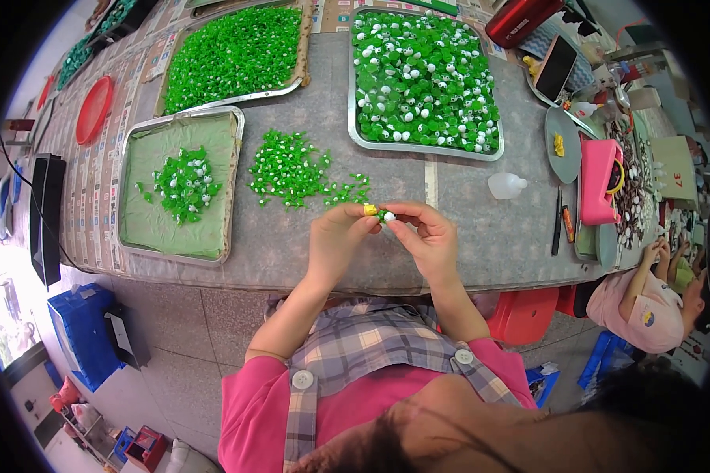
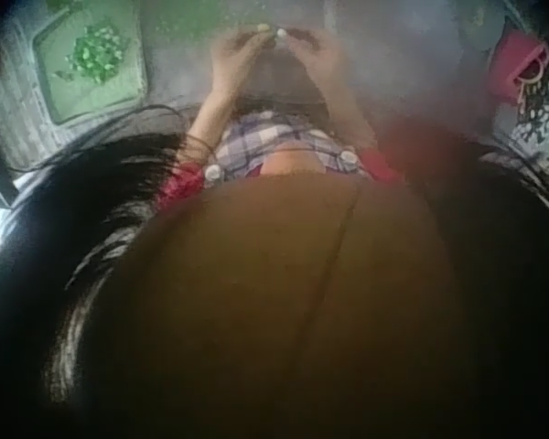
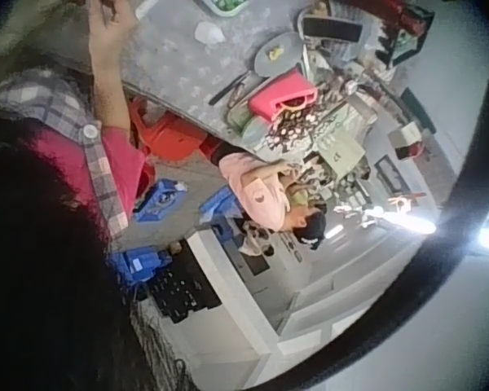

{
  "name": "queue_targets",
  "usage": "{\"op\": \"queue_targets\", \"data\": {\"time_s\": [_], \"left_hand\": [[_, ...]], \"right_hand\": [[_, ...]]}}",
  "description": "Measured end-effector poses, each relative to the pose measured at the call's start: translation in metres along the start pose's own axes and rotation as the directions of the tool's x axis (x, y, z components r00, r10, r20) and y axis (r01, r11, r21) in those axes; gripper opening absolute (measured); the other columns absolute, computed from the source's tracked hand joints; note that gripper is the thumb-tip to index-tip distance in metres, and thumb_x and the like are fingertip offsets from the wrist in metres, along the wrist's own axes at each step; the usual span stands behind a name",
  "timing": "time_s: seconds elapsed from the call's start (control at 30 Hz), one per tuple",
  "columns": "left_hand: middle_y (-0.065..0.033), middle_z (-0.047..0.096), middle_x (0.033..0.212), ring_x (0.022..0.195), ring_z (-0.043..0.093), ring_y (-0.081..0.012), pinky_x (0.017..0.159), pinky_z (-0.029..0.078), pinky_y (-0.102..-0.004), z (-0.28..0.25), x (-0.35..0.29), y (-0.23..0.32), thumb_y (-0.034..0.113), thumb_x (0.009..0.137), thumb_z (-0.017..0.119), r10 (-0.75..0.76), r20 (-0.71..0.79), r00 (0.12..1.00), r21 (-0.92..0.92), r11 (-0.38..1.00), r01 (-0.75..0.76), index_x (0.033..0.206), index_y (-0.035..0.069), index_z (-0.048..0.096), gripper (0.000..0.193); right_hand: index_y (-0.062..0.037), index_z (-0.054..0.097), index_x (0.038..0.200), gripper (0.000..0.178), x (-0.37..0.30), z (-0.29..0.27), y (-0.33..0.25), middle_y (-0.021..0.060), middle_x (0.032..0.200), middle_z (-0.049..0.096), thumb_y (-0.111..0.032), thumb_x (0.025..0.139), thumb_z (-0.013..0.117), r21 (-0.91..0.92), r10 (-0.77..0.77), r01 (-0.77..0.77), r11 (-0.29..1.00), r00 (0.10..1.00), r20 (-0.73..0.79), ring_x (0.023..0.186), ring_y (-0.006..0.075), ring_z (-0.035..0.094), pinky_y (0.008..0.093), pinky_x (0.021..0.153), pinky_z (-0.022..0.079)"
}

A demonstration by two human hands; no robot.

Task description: Assembling small green and white plastic toy components using glue.

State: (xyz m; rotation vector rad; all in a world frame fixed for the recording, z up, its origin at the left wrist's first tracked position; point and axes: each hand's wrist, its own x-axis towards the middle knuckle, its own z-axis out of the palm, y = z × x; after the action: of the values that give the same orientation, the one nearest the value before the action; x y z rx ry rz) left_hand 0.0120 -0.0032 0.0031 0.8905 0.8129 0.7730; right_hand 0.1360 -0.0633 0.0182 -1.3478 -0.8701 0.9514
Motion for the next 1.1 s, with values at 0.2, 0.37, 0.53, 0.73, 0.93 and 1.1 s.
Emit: {"op": "queue_targets", "data": {"time_s": [0.2, 0.37, 0.53, 0.73, 0.93, 1.1], "left_hand": [[-0.0051, 0.058, 0.072, 0.064, 0.055, -0.0104, 0.058, 0.043, -0.0203, -0.004, 0.000, -0.007, 0.000, 0.067, 0.059, 0.226, -0.013, 0.974, 0.290, 0.933, -0.212, 0.076, 0.001, 0.058, 0.009], [-0.0059, 0.058, 0.072, 0.065, 0.055, -0.0118, 0.058, 0.043, -0.0213, -0.003, -0.001, -0.005, 0.000, 0.065, 0.060, 0.152, -0.056, 0.987, 0.232, 0.963, -0.135, 0.074, 0.001, 0.059, 0.010], [-0.0070, 0.058, 0.072, 0.067, 0.055, -0.0155, 0.058, 0.043, -0.0229, -0.002, -0.001, -0.006, 0.001, 0.063, 0.061, 0.237, -0.025, 0.971, 0.313, 0.924, -0.218, 0.074, 0.002, 0.059, 0.011], [-0.0071, 0.058, 0.072, 0.068, 0.055, -0.0173, 0.059, 0.043, -0.0244, 0.007, -0.005, 0.005, 0.002, 0.062, 0.063, 0.314, -0.032, 0.949, 0.444, 0.855, -0.268, 0.071, 0.002, 0.060, 0.009], [-0.0069, 0.058, 0.072, 0.068, 0.055, -0.0171, 0.060, 0.043, -0.0247, 0.006, -0.006, 0.002, 0.004, 0.063, 0.062, 0.294, -0.042, 0.955, 0.413, 0.875, -0.251, 0.070, 0.002, 0.059, 0.008], [-0.0075, 0.058, 0.072, 0.068, 0.055, -0.0176, 0.060, 0.042, -0.0251, 0.008, -0.008, 0.004, 0.005, 0.064, 0.061, 0.266, -0.013, 0.964, 0.450, 0.862, -0.232, 0.070, 0.002, 0.059, 0.007]], "right_hand": [[-0.0035, 0.059, 0.085, 0.020, 0.000, 0.002, -0.008, 0.0070, 0.083, 0.057, 0.002, 0.065, 0.058, -0.240, -0.170, 0.169, 0.956, 0.985, 0.014, 0.070, 0.0131, 0.055, 0.0220, 0.063, 0.043], [-0.0030, 0.058, 0.084, 0.020, 0.001, -0.001, -0.009, 0.0071, 0.083, 0.056, 0.003, 0.065, 0.058, -0.217, -0.171, 0.165, 0.962, 0.985, -0.012, 0.069, 0.0134, 0.055, 0.0223, 0.063, 0.043], [-0.0035, 0.059, 0.084, 0.020, 0.000, 0.002, -0.010, 0.0073, 0.084, 0.056, 0.002, 0.065, 0.059, -0.236, -0.139, 0.137, 0.962, 0.990, 0.008, 0.071, 0.0138, 0.054, 0.0228, 0.064, 0.043], [-0.0014, 0.058, 0.086, 0.019, -0.002, 0.003, -0.009, 0.0065, 0.086, 0.056, 0.002, 0.067, 0.058, 0.024, 0.014, -0.013, 1.000, 0.999, -0.044, 0.074, 0.0115, 0.054, 0.0223, 0.067, 0.043], [0.0004, 0.058, 0.088, 0.018, -0.003, -0.003, -0.008, 0.0062, 0.082, 0.058, 0.001, 0.070, 0.058, 0.163, 0.133, -0.134, 0.977, 0.991, 0.019, 0.074, 0.0106, 0.054, 0.0208, 0.067, 0.042], [0.0005, 0.059, 0.088, 0.018, -0.008, 0.000, -0.005, 0.0068, 0.081, 0.059, 0.002, 0.070, 0.057, 0.042, 0.038, -0.037, 0.998, 0.999, -0.029, 0.074, 0.0106, 0.054, 0.0205, 0.066, 0.042]]}}
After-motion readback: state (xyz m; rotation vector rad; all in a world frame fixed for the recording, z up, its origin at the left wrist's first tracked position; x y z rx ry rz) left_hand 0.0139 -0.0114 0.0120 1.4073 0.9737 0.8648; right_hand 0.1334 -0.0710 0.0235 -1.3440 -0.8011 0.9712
